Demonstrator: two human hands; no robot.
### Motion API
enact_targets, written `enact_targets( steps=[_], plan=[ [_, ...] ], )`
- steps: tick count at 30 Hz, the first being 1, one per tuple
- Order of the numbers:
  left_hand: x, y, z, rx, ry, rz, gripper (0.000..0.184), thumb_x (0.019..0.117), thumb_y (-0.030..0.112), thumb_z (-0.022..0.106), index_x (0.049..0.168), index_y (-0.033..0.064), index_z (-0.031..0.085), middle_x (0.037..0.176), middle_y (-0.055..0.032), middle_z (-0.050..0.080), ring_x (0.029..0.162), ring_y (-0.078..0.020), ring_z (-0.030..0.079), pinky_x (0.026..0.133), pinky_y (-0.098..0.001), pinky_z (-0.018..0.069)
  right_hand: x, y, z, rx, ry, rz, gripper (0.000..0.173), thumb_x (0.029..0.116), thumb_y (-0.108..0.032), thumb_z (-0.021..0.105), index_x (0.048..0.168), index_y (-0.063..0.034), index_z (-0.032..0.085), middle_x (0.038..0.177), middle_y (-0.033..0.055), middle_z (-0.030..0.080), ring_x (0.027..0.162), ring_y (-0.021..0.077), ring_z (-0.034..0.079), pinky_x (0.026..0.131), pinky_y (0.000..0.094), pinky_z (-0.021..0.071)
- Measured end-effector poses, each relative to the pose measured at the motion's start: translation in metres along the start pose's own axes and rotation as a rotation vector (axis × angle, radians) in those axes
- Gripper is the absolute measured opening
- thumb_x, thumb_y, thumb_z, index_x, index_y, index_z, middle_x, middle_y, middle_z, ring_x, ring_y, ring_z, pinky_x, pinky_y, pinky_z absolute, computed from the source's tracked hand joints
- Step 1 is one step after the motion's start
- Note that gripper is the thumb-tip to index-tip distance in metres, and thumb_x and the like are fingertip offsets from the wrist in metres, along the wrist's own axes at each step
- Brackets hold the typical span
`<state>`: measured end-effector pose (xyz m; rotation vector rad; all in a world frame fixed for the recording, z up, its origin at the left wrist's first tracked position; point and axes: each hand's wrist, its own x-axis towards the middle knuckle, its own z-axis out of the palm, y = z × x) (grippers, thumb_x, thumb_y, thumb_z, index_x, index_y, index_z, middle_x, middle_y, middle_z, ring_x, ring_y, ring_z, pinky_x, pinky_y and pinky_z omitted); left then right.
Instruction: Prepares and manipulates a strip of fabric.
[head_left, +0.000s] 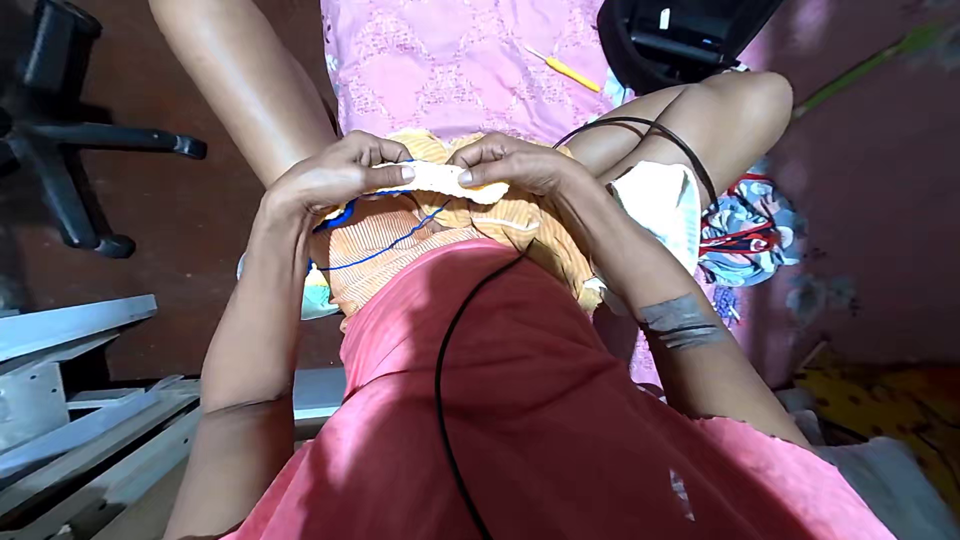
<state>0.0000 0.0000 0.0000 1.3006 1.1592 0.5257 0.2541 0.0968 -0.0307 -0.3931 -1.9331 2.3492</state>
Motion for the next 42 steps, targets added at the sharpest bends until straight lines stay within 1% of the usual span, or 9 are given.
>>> enact_targets(
  steps=[9,14,19,24,26,29,34,39,42],
  plan=[
    [-0.003,-0.003,-0.019,0.058,-0.034,-0.021,0.022,0.0995,0.008,0.054,0.082,0.0138,0.066,0.065,0.0099,0.058,0.052,0.0047,0.047,0.048,-0.0119,0.0367,0.003,-0.016,-0.009,0.047,-0.081,0.241,0.018,0.1011,-0.006,0.049,0.088,-0.0041,0.061,0.077,0.0025,0.072,0.061,0.0051,0.066,0.054,0.0195,0.0526],
    [-0.004,-0.011,-0.026,0.05,-0.021,-0.054,0.022,0.1007,0.007,0.053,0.085,0.0125,0.067,0.062,0.0096,0.057,0.049,0.0046,0.047,0.047,-0.0113,0.0385,0.005,-0.014,-0.018,0.031,-0.076,0.19,0.021,0.1028,-0.006,0.049,0.088,-0.0019,0.065,0.079,0.0033,0.074,0.066,0.0079,0.07,0.063,0.0239,0.0588],
    [0.003,-0.008,-0.023,0.125,-0.104,-0.139,0.015,0.0993,0.002,0.054,0.095,0.0063,0.068,0.073,0.0014,0.066,0.062,-0.0032,0.061,0.059,-0.0179,0.0516,0.003,-0.021,-0.012,-0.017,0.003,0.297,0.018,0.1023,-0.003,0.054,0.089,0.0008,0.066,0.074,0.0036,0.072,0.06,0.008,0.068,0.06,0.0228,0.0586],
    [0.015,-0.006,-0.019,0.403,-0.157,-0.156,0.016,0.0954,0.007,0.062,0.08,0.0099,0.065,0.068,0.0006,0.056,0.061,-0.0084,0.051,0.058,-0.0303,0.0407,0.003,-0.025,-0.007,-0.063,-0.015,0.329,0.017,0.1028,-0.002,0.051,0.095,0.0034,0.064,0.076,0.0062,0.071,0.06,0.0079,0.067,0.061,0.022,0.0571],
    [0.019,-0.007,-0.017,0.41,-0.172,-0.147,0.006,0.0925,0.007,0.063,0.091,0.0107,0.068,0.074,0.0,0.06,0.065,-0.0094,0.054,0.061,-0.0328,0.0437,0.006,-0.028,-0.004,-0.085,-0.003,0.344,0.016,0.1027,-0.002,0.053,0.094,0.0035,0.064,0.075,0.006,0.07,0.059,0.0076,0.066,0.06,0.0215,0.0567],
    [0.022,-0.004,-0.013,0.231,-0.224,-0.139,0.029,0.0951,0.009,0.061,0.123,0.0111,0.068,0.096,-0.0009,0.072,0.081,-0.0051,0.066,0.073,-0.023,0.0545,0.009,-0.03,-0.003,-0.149,0.018,0.375,0.015,0.1024,-0.003,0.054,0.093,0.0033,0.065,0.075,0.0059,0.07,0.059,0.0076,0.065,0.06,0.0213,0.0558],
    [0.033,0.001,0.006,0.181,-0.186,-0.11,0.019,0.1026,0.013,0.058,0.091,0.0068,0.071,0.07,0.0022,0.066,0.061,-0.0018,0.06,0.058,-0.0188,0.048,0.008,-0.032,-0.002,-0.211,0.086,0.444,0.012,0.1007,-0.004,0.059,0.1,0.004,0.068,0.076,0.008,0.069,0.055,0.0093,0.063,0.055,0.0222,0.0543],
    [0.028,0.005,0.009,0.14,-0.109,-0.053,0.018,0.1027,0.006,0.054,0.093,0.0051,0.069,0.071,0.0019,0.066,0.061,-0.0034,0.064,0.06,-0.0195,0.0556,-0.011,-0.034,-0.014,-0.105,0.121,0.25,0.013,0.0959,0.006,0.06,0.106,0.0049,0.068,0.085,0.0074,0.072,0.068,0.0094,0.068,0.068,0.0253,0.06],
    [0.023,0.009,0.012,0.17,-0.056,0.066,0.017,0.1026,0.01,0.052,0.096,0.0073,0.068,0.069,0.0051,0.063,0.057,-0.0006,0.06,0.055,-0.0168,0.0516,-0.022,-0.03,-0.008,-0.072,0.255,0.043,0.018,0.0899,0.009,0.061,0.106,0.0049,0.065,0.088,0.007,0.07,0.073,0.0095,0.068,0.071,0.0275,0.0607]
  ],
)
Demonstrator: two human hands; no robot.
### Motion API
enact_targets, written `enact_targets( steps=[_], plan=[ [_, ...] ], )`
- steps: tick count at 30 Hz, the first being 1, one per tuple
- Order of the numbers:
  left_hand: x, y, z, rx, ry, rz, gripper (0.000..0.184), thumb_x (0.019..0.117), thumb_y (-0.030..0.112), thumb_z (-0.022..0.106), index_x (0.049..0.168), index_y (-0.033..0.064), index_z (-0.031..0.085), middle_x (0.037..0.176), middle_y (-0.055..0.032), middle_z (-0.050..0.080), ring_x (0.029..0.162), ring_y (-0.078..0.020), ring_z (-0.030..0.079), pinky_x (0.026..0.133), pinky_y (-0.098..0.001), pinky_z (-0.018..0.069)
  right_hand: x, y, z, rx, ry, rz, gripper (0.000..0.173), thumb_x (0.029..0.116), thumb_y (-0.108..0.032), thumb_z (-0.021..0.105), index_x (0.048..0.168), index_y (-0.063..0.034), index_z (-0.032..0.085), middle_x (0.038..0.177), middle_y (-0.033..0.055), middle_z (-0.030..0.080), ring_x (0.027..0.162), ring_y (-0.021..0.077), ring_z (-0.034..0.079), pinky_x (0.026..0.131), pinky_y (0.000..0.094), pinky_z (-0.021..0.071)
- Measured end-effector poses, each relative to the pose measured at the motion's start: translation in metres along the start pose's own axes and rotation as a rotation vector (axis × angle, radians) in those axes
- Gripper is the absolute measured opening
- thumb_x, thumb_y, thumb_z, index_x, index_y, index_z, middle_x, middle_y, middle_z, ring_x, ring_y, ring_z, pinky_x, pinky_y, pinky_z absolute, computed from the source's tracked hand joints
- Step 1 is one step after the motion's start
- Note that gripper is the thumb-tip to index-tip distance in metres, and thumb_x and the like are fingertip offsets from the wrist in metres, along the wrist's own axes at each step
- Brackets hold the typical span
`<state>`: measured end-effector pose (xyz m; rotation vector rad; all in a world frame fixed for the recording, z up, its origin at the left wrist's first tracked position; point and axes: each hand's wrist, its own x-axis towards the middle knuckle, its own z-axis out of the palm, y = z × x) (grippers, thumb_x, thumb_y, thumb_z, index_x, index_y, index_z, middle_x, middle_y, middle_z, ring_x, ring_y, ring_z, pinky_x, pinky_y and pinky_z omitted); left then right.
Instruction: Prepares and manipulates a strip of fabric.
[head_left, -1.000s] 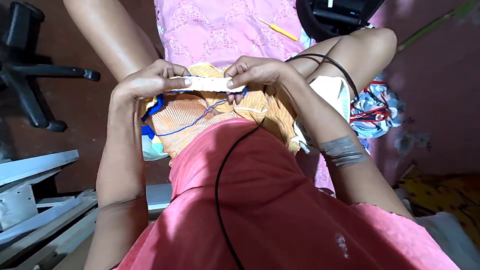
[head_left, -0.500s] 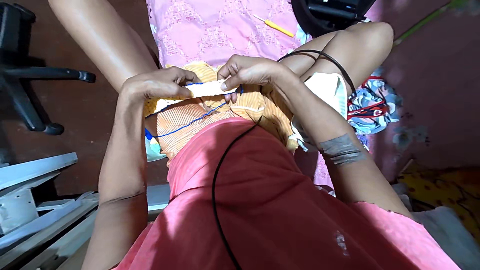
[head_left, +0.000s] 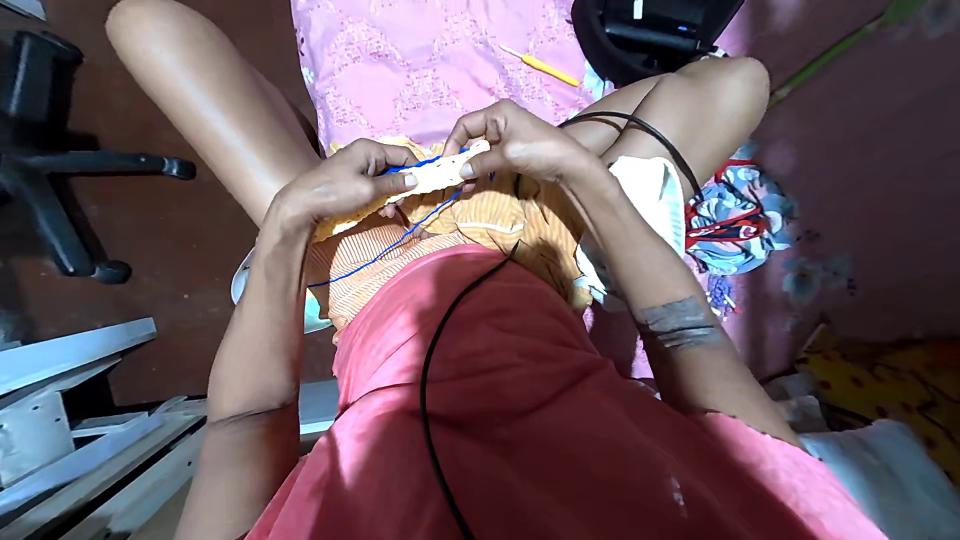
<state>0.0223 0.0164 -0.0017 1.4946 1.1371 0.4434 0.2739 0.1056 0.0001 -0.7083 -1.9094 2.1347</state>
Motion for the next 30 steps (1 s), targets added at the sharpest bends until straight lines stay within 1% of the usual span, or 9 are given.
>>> enact_targets(
  steps=[3,7,13,16,19,21,23,26,30],
  plan=[
    [-0.013,0.013,0.007,0.091,0.117,0.089,0.019,0.1035,0.018,0.049,0.1,0.0088,0.066,0.071,0.006,0.061,0.057,0.0008,0.056,0.054,-0.0171,0.0488,-0.013,-0.004,0.015,0.034,0.178,-0.197,0.035,0.0853,0.011,0.063,0.12,0.0062,0.057,0.09,0.0073,0.066,0.077,0.0114,0.067,0.072,0.03,0.0604],
    [-0.032,0.032,0.025,0.225,0.323,0.205,0.023,0.1036,0.021,0.05,0.104,0.0062,0.068,0.077,0.0044,0.061,0.064,0.0033,0.053,0.06,-0.0163,0.0456,-0.029,-0.017,0.042,0.103,0.399,-0.437,0.038,0.0806,0.015,0.065,0.116,0.0064,0.055,0.106,0.0104,0.066,0.092,0.0098,0.066,0.082,0.0261,0.0579],
    [-0.049,0.04,0.037,0.265,0.451,0.383,0.024,0.1043,0.013,0.049,0.113,0.0015,0.069,0.093,-0.0014,0.067,0.072,0.0019,0.056,0.066,-0.0135,0.0472,-0.057,-0.03,0.072,0.037,0.528,-0.566,0.047,0.0792,0.018,0.058,0.124,0.0026,0.055,0.107,0.0103,0.062,0.093,0.0099,0.063,0.081,0.0215,0.0554],
    [-0.054,0.035,0.045,0.242,0.482,0.453,0.023,0.1044,0.011,0.049,0.111,0.0009,0.068,0.091,-0.0013,0.064,0.067,0.0014,0.053,0.062,-0.0124,0.0457,-0.062,-0.034,0.072,-0.008,0.515,-0.635,0.044,0.0828,0.012,0.062,0.125,0.0004,0.057,0.105,0.0087,0.061,0.092,0.0097,0.062,0.08,0.0218,0.0549],
    [-0.05,0.042,0.042,0.069,0.414,0.429,0.02,0.1031,0.011,0.052,0.112,0.0032,0.069,0.088,0.0041,0.067,0.07,0.0052,0.058,0.065,-0.0104,0.0496,-0.066,-0.038,0.067,-0.075,0.457,-0.701,0.032,0.0836,0.011,0.061,0.114,0.002,0.064,0.108,0.0103,0.06,0.096,0.0117,0.061,0.079,0.0221,0.0551],
    [-0.046,0.048,0.038,-0.043,0.342,0.402,0.018,0.1014,0.011,0.053,0.109,0.0057,0.069,0.083,0.0092,0.066,0.068,0.0072,0.058,0.062,-0.0097,0.0489,-0.066,-0.039,0.059,-0.177,0.429,-0.694,0.016,0.0842,0.009,0.062,0.099,0.0036,0.065,0.102,0.0108,0.059,0.089,0.0109,0.06,0.072,0.0197,0.0532],
    [-0.046,0.052,0.033,-0.115,0.273,0.354,0.016,0.0998,0.011,0.055,0.106,0.0095,0.07,0.082,0.0125,0.066,0.063,0.0086,0.056,0.057,-0.0086,0.0477,-0.065,-0.038,0.049,-0.255,0.386,-0.632,0.008,0.087,0.004,0.066,0.095,0.0028,0.063,0.096,0.0096,0.061,0.084,0.0092,0.06,0.069,0.0198,0.0527],
    [-0.045,0.051,0.029,-0.154,0.223,0.357,0.014,0.1004,0.013,0.055,0.104,0.013,0.069,0.078,0.0149,0.065,0.057,0.0095,0.054,0.052,-0.0078,0.0451,-0.055,-0.039,0.033,-0.329,0.289,-0.53,0.014,0.0879,-0.005,0.073,0.092,0.0024,0.062,0.083,0.0037,0.064,0.072,0.0025,0.06,0.065,0.0192,0.0523],
    [-0.039,0.044,0.026,-0.126,0.212,0.399,0.015,0.101,0.013,0.055,0.104,0.0124,0.07,0.081,0.0154,0.066,0.063,0.0095,0.056,0.058,-0.0078,0.0464,-0.06,-0.039,0.019,-0.443,0.19,-0.426,0.022,0.0856,-0.015,0.078,0.081,-0.0017,0.061,0.071,0.0008,0.059,0.063,0.0022,0.054,0.059,0.0193,0.0452]
  ],
)
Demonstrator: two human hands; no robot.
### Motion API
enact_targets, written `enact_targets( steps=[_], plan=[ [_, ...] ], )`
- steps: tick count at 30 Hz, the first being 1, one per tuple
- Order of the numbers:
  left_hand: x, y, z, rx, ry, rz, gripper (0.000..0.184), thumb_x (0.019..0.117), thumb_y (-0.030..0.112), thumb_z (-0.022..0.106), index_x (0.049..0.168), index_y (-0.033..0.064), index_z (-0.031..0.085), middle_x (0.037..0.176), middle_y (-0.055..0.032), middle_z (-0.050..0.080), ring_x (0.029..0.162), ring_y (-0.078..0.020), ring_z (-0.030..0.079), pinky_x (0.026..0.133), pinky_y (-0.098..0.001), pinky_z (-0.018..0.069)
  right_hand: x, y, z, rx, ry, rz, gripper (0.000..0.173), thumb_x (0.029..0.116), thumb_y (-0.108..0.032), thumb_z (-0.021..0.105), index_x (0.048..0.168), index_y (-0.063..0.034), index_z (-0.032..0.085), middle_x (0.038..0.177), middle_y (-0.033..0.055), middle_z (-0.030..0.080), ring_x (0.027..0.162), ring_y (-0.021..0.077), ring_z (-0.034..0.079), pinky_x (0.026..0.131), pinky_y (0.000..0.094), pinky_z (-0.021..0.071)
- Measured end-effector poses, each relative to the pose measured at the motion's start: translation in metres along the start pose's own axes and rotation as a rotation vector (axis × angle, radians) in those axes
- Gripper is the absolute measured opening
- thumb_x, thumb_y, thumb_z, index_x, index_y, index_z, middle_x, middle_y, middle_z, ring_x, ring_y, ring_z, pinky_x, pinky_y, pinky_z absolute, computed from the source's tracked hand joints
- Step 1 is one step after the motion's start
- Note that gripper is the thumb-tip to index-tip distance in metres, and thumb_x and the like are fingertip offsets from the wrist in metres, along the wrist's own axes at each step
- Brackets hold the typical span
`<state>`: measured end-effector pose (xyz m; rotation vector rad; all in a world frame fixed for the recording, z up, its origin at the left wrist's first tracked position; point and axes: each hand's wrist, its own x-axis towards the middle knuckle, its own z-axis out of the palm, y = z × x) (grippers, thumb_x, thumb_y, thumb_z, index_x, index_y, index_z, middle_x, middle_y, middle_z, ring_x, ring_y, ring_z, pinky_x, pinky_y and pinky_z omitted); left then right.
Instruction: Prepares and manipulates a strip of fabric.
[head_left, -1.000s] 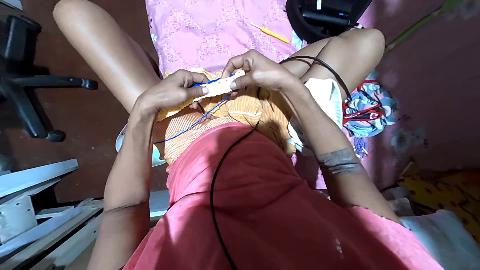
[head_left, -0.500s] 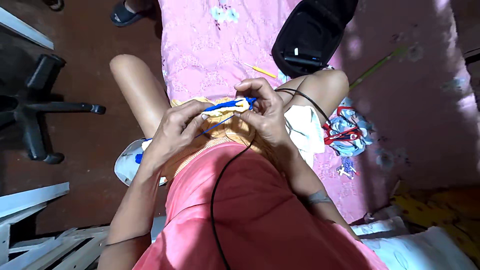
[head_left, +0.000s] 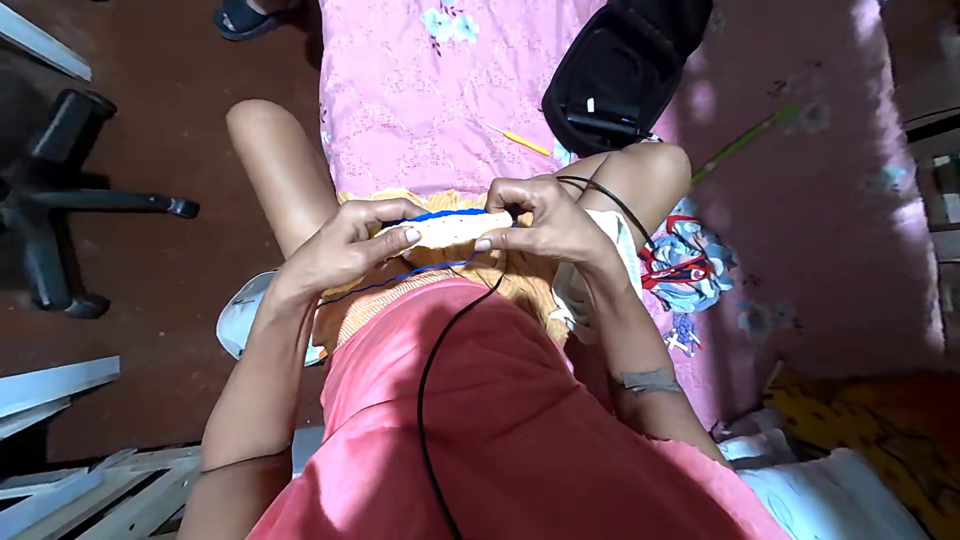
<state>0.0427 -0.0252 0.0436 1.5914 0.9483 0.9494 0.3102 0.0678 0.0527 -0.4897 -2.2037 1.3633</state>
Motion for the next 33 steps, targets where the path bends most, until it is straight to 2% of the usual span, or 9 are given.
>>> enact_targets(
  steps=[5,9,14,17,20,24,26,30,33],
  plan=[
    [-0.003,-0.006,0.002,0.256,0.059,0.163,0.024,0.1018,0.013,0.052,0.108,-0.0003,0.071,0.094,0.0033,0.069,0.083,0.0065,0.06,0.076,-0.0112,0.0504,-0.013,-0.003,-0.007,-0.035,0.05,-0.005,0.018,0.0886,-0.014,0.074,0.081,-0.001,0.063,0.09,0.0082,0.066,0.083,0.0085,0.063,0.074,0.0231,0.0528],
    [-0.004,0.001,0.005,0.378,0.046,0.228,0.026,0.1016,0.012,0.051,0.11,-0.0015,0.072,0.096,-0.0023,0.068,0.088,0.0028,0.061,0.082,-0.0133,0.05,-0.012,0.006,-0.002,-0.046,0.195,-0.141,0.02,0.089,-0.011,0.074,0.079,0.0015,0.062,0.092,0.0129,0.069,0.092,0.0114,0.066,0.08,0.0248,0.0531],
    [-0.005,0.001,0.005,0.359,-0.001,0.222,0.026,0.1014,0.012,0.051,0.109,0.0004,0.073,0.093,-0.0007,0.068,0.087,0.0021,0.062,0.081,-0.014,0.0505,-0.015,0.005,0.004,0.143,0.233,-0.118,0.02,0.0867,-0.013,0.074,0.081,-0.0007,0.06,0.132,0.0209,0.062,0.115,0.0177,0.065,0.089,0.029,0.0559],
    [-0.005,0.004,0.007,0.338,-0.019,0.198,0.025,0.1011,0.01,0.051,0.109,0.0014,0.073,0.093,0.0011,0.068,0.086,0.0035,0.061,0.079,-0.0117,0.0499,-0.012,0.007,0.007,0.24,0.241,-0.121,0.013,0.0853,-0.004,0.07,0.082,-0.0012,0.058,0.123,0.0192,0.068,0.112,0.0169,0.067,0.09,0.0301,0.0558],
    [-0.002,0.005,0.008,0.316,-0.018,0.194,0.023,0.1005,0.009,0.052,0.109,0.0012,0.072,0.093,0.0011,0.067,0.086,0.0035,0.061,0.08,-0.0117,0.0498,-0.014,0.004,0.012,0.32,0.313,-0.088,0.016,0.0807,0.004,0.066,0.089,-0.0061,0.058,0.091,-0.0008,0.067,0.083,0.0016,0.065,0.075,0.0195,0.0555],
    [0.012,0.018,0.011,0.317,-0.007,0.13,0.024,0.1002,0.01,0.051,0.11,0.0036,0.073,0.099,0.0027,0.071,0.09,0.0045,0.063,0.083,-0.0128,0.0525,-0.022,-0.01,0.002,0.359,0.215,0.004,0.073,0.0756,0.009,0.067,0.144,-0.0016,0.042,0.118,0.009,0.064,0.094,0.0135,0.065,0.079,0.0269,0.0577],
    [0.017,0.024,0.015,0.327,-0.007,0.078,0.023,0.1002,0.008,0.052,0.109,0.0042,0.073,0.097,0.0014,0.071,0.085,0.0024,0.063,0.079,-0.0144,0.0528,-0.021,-0.016,-0.008,0.244,0.114,0.007,0.093,0.0765,-0.008,0.075,0.157,-0.0018,0.03,0.135,0.0116,0.059,0.109,0.0192,0.063,0.086,0.0297,0.0566],
    [0.034,0.027,0.018,0.354,-0.043,0.087,0.025,0.0995,0.01,0.051,0.11,0.0082,0.073,0.098,0.0057,0.072,0.087,0.0058,0.064,0.08,-0.0139,0.0528,-0.02,-0.02,-0.022,0.044,0.058,-0.007,0.086,0.0788,-0.03,0.083,0.149,0.0017,0.045,0.137,0.0122,0.059,0.115,0.0169,0.062,0.094,0.0297,0.0547],
    [0.038,0.029,0.019,0.336,-0.072,0.092,0.026,0.0997,0.011,0.051,0.112,0.0082,0.073,0.1,0.0046,0.072,0.09,0.0039,0.065,0.082,-0.0158,0.0539,-0.024,-0.023,-0.026,0.056,0.145,0.047,0.055,0.0827,-0.011,0.079,0.133,0.0014,0.061,0.118,0.0091,0.065,0.098,0.0122,0.064,0.082,0.026,0.056]
  ],
)
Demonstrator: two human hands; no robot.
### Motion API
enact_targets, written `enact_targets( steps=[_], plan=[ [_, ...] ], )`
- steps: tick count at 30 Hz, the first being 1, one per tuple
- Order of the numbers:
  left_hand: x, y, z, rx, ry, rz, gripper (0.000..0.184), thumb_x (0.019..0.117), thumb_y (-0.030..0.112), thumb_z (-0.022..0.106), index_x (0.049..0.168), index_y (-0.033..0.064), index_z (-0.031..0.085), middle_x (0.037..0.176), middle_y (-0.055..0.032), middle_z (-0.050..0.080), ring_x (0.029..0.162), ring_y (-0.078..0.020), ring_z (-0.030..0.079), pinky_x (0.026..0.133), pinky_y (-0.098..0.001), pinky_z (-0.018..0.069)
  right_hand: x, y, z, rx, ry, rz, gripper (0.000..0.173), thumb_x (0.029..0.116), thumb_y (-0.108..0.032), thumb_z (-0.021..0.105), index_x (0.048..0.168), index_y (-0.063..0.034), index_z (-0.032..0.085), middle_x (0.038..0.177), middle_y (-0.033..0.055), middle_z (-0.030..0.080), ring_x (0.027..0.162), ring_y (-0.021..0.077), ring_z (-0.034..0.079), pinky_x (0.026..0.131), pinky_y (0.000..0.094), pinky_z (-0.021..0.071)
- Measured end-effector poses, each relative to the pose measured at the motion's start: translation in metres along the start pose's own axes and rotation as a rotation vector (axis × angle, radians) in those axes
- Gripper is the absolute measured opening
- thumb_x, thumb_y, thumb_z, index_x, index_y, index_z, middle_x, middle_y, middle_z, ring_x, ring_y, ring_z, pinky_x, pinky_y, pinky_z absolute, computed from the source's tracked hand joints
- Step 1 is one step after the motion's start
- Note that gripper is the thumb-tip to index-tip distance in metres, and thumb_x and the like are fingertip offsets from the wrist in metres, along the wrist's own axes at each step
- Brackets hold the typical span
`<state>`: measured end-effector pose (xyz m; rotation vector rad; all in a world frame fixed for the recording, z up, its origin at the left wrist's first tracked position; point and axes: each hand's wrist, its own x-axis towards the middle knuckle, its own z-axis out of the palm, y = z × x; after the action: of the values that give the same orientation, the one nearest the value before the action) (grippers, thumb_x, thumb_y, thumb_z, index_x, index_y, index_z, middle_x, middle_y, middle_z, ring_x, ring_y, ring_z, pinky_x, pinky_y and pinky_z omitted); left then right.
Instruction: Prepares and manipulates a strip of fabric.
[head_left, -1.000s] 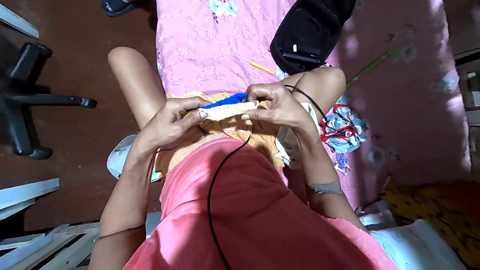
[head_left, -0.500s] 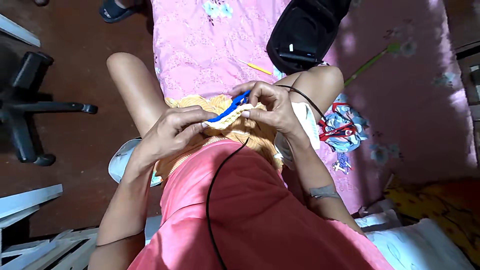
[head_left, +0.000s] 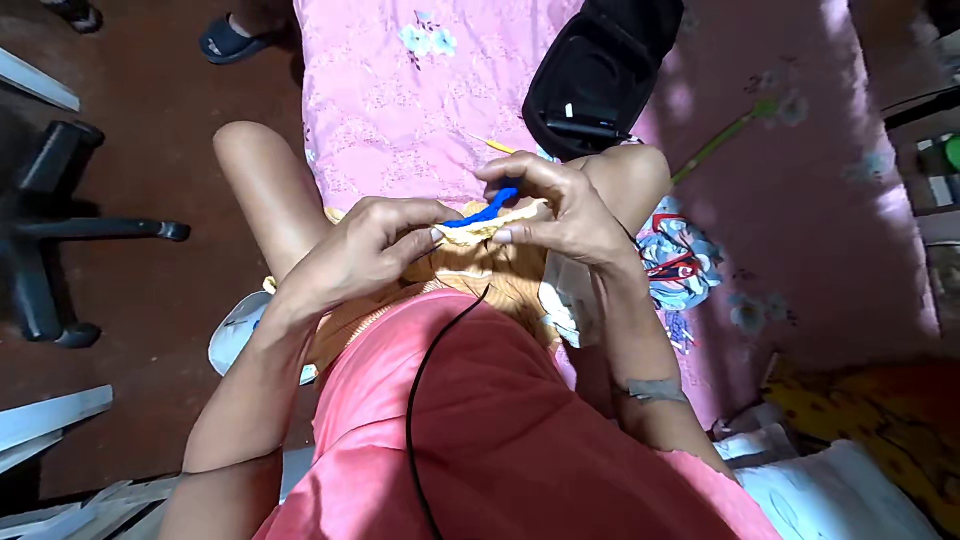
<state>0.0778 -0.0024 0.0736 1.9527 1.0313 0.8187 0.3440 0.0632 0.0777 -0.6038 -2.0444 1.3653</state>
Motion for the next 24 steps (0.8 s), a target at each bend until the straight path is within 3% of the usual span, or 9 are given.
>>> enact_targets(
  steps=[2,5,9,12,14,16,19,21,24],
  plan=[
    [0.002,0.001,-0.001,0.012,-0.005,0.025,0.026,0.1,0.011,0.05,0.113,0.0069,0.073,0.102,0.0034,0.073,0.091,0.0044,0.065,0.083,-0.0151,0.0533,0.002,0.004,-0.001,0.119,0.045,-0.017,0.037,0.0846,0.004,0.072,0.121,0.0053,0.064,0.11,0.0066,0.068,0.089,0.0062,0.065,0.077,0.0223,0.0567],
    [0.006,0.004,-0.001,0.056,0.007,0.049,0.027,0.0992,0.01,0.05,0.113,0.0068,0.073,0.1,0.003,0.072,0.088,0.0042,0.064,0.08,-0.0149,0.053,-0.003,0.005,-0.003,0.201,0.103,-0.061,0.033,0.0853,0.006,0.067,0.118,0.0036,0.063,0.11,0.0044,0.068,0.087,0.0051,0.066,0.075,0.0221,0.0581],
    [0.018,0.015,0.002,0.147,0.008,0.023,0.026,0.0986,0.01,0.052,0.111,0.0101,0.074,0.096,0.0034,0.072,0.084,0.0016,0.065,0.077,-0.0184,0.0531,-0.017,-0.019,-0.011,-0.122,-0.012,-0.082,0.074,0.0769,-0.018,0.076,0.145,0.0,0.051,0.154,0.0137,0.044,0.132,0.0185,0.053,0.101,0.0294,0.0508],
    [0.03,0.026,0.005,0.186,-0.04,0.041,0.027,0.0987,0.01,0.052,0.114,0.0096,0.074,0.099,0.0002,0.073,0.087,-0.0029,0.066,0.08,-0.0229,0.0537,-0.021,-0.029,-0.02,-0.311,-0.049,-0.086,0.081,0.0797,-0.032,0.079,0.149,-0.0021,0.048,0.152,0.0139,0.047,0.136,0.019,0.05,0.11,0.0323,0.0456],
    [0.042,0.036,0.01,0.218,-0.09,0.09,0.027,0.098,0.01,0.052,0.114,0.0078,0.074,0.097,-0.0041,0.074,0.086,-0.0106,0.068,0.078,-0.0311,0.055,-0.025,-0.034,-0.025,-0.459,-0.061,-0.053,0.067,0.0885,-0.037,0.072,0.143,-0.0023,0.056,0.135,0.011,0.062,0.122,0.0175,0.059,0.105,0.0338,0.048],
    [0.056,0.048,0.019,0.233,-0.147,0.134,0.027,0.0967,0.008,0.055,0.114,0.0071,0.074,0.096,-0.0073,0.074,0.083,-0.0185,0.069,0.075,-0.0399,0.0554,-0.034,-0.036,-0.034,-0.502,-0.08,-0.023,0.051,0.0927,-0.035,0.066,0.133,-0.0029,0.064,0.125,0.0092,0.065,0.115,0.0166,0.061,0.1,0.0339,0.0492],
    [0.078,0.058,0.034,0.205,-0.265,0.159,0.026,0.0984,0.008,0.055,0.115,0.0097,0.075,0.099,-0.0071,0.075,0.089,-0.0214,0.071,0.079,-0.045,0.0557,-0.051,-0.041,-0.053,-0.488,-0.108,0.04,0.038,0.0908,-0.036,0.068,0.114,-0.0048,0.069,0.133,0.0091,0.059,0.123,0.0157,0.057,0.103,0.0317,0.0504],
    [0.089,0.058,0.048,0.182,-0.321,0.188,0.026,0.0978,0.007,0.054,0.113,0.0098,0.075,0.095,-0.0073,0.074,0.087,-0.0221,0.07,0.077,-0.0458,0.0543,-0.063,-0.041,-0.062,-0.546,-0.124,0.092,0.032,0.0874,-0.038,0.07,0.099,-0.0078,0.07,0.138,0.0103,0.059,0.134,0.0207,0.052,0.11,0.0385,0.0457],
    [0.094,0.054,0.06,0.127,-0.365,0.192,0.026,0.0989,0.006,0.053,0.113,0.0069,0.075,0.097,-0.0091,0.073,0.089,-0.0228,0.069,0.08,-0.0459,0.0533,-0.08,-0.035,-0.069,-0.509,-0.109,0.125,0.03,0.0882,-0.039,0.07,0.078,-0.0104,0.066,0.13,0.0092,0.065,0.138,0.0221,0.05,0.114,0.039,0.043]
  ],
)
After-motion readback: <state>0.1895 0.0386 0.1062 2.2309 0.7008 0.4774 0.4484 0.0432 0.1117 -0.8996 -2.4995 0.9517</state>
